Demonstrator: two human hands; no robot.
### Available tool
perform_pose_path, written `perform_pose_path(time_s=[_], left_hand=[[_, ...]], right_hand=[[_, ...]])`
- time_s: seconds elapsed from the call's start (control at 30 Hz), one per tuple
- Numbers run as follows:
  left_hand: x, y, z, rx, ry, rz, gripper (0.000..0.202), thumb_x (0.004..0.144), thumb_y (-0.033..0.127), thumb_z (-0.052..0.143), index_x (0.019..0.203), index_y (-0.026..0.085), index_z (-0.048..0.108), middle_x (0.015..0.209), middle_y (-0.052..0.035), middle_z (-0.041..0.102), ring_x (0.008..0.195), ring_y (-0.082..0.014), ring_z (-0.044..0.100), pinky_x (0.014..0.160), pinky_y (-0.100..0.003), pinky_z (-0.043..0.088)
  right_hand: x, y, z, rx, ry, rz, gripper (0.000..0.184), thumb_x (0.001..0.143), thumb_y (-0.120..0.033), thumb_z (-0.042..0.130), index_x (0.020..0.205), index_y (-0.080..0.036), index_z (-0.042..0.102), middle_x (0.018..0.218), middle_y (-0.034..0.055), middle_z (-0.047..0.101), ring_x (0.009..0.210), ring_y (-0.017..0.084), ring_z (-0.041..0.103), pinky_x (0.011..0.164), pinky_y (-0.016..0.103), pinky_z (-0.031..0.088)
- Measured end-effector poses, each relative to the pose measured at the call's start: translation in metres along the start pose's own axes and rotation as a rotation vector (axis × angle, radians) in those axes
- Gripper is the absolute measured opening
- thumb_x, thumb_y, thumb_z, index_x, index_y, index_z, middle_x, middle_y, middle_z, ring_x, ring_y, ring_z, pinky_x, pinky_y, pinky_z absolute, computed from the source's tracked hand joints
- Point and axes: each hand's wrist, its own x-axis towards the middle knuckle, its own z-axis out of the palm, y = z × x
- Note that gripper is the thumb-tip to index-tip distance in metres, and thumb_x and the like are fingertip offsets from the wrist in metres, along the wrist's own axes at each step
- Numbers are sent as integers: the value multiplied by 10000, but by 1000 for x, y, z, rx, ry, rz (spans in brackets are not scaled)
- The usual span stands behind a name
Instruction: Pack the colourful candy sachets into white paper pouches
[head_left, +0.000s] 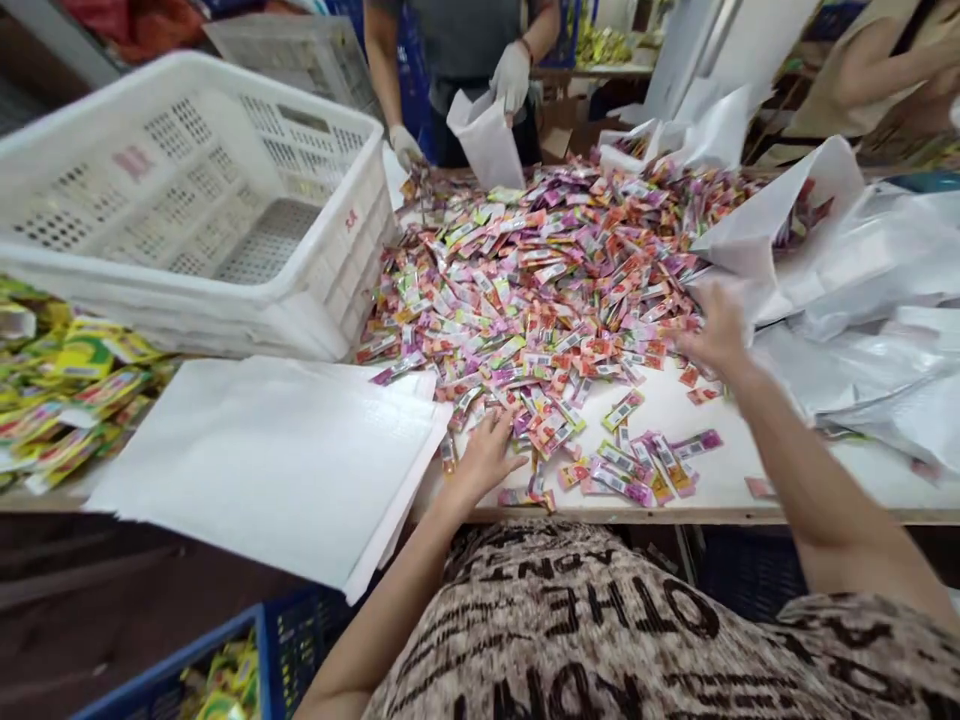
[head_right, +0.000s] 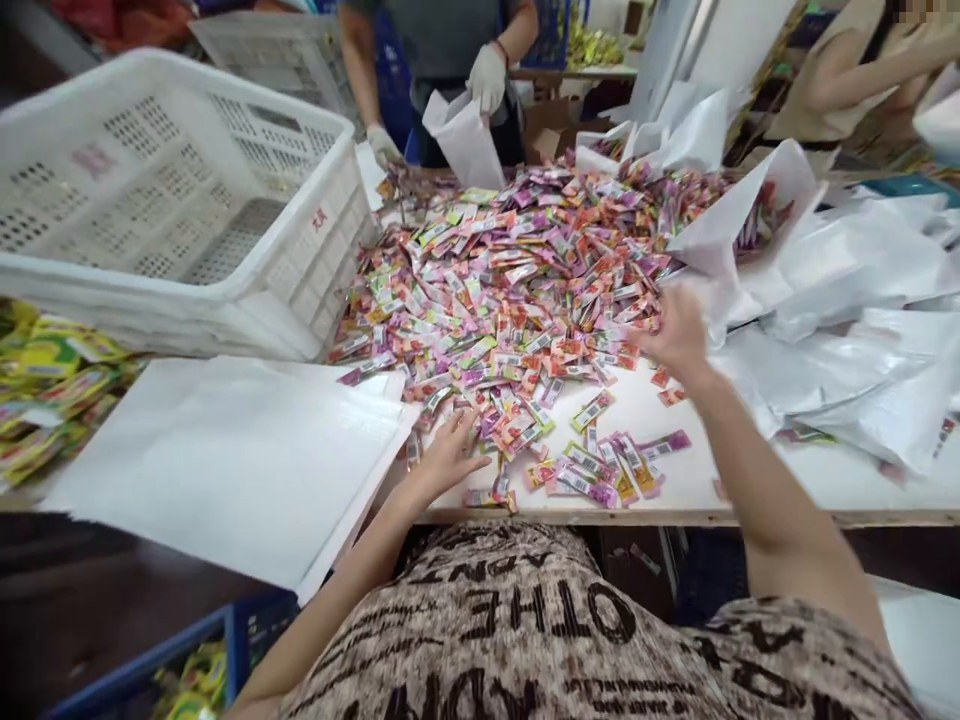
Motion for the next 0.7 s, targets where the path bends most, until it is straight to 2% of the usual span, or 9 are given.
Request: perform_pose_path(time_s=[0.03,0.13,0.2,0.23,0.33,0.47,0.53,0.6,0.7], left_hand=[[-3,-2,8,42,-38,-18,956,768,341,820,1597,177,374,1664,-255,302,1560,-433,255,1212,-611,323],[-1,-1,28,142,-68,-53,979,809,288,776,1639,196,264,1713,-261,116,1582,-477,90,1209,-726,180],[10,2,36,139,-60,-5,880,855,221,691,1633,181,280,1714,-257,120,1589,-459,74,1218,-728,148],[17,4,38,113,-59,44,831,860,191,660,1618,169,320,1708,-251,165,1592,-443,90,1231,-707,158],[41,9,36,-12,-49,198,772,840,138,622,1579,137,397,1646,-227,358,1579,-379,230,1259,-607,256],[46,1,3,-112,136,173,580,914,204,564,1490,140,527,1546,-190,520,1473,-294,457,1233,-491,380],[29,-15,-26,-83,267,74,459,954,273,536,1395,186,629,1495,-147,582,1424,-273,516,1224,-467,398],[2,-37,-56,3,379,-106,444,962,330,528,1373,216,651,1472,-122,604,1406,-268,532,1228,-470,387],[-44,-70,-93,216,440,-550,572,939,423,548,1449,168,584,1558,-192,497,1473,-350,433,1218,-586,344]], right_hand=[[-36,-24,29,19,-80,-10,1012,885,-649,600,1628,-53,258,1644,326,246,1548,429,216,1218,611,209],[-146,-102,90,86,-406,-329,1056,810,-733,645,1651,-211,277,1703,215,194,1569,461,137,1203,695,178],[-183,-137,107,83,-456,-430,975,835,-748,599,1641,-282,312,1708,165,220,1578,448,117,1213,699,137],[-184,-147,112,64,-439,-433,952,847,-750,578,1638,-286,321,1706,164,226,1579,447,109,1214,703,116],[-132,-155,121,-24,-327,-367,941,876,-705,556,1652,-250,278,1709,194,194,1577,459,80,1197,721,80],[-9,-150,132,-139,-219,-277,1002,863,-526,633,1680,-229,134,1726,210,74,1560,500,31,1148,748,123],[45,-149,138,-169,-221,-208,1070,828,-489,680,1680,-215,94,1717,244,37,1537,530,56,1109,745,194],[84,-148,143,-169,-262,-177,1107,795,-514,720,1673,-213,118,1690,286,94,1497,545,137,1069,718,265],[107,-148,144,-130,-271,-204,1014,796,-498,726,1630,-163,256,1563,314,344,1396,500,313,1059,640,304]])
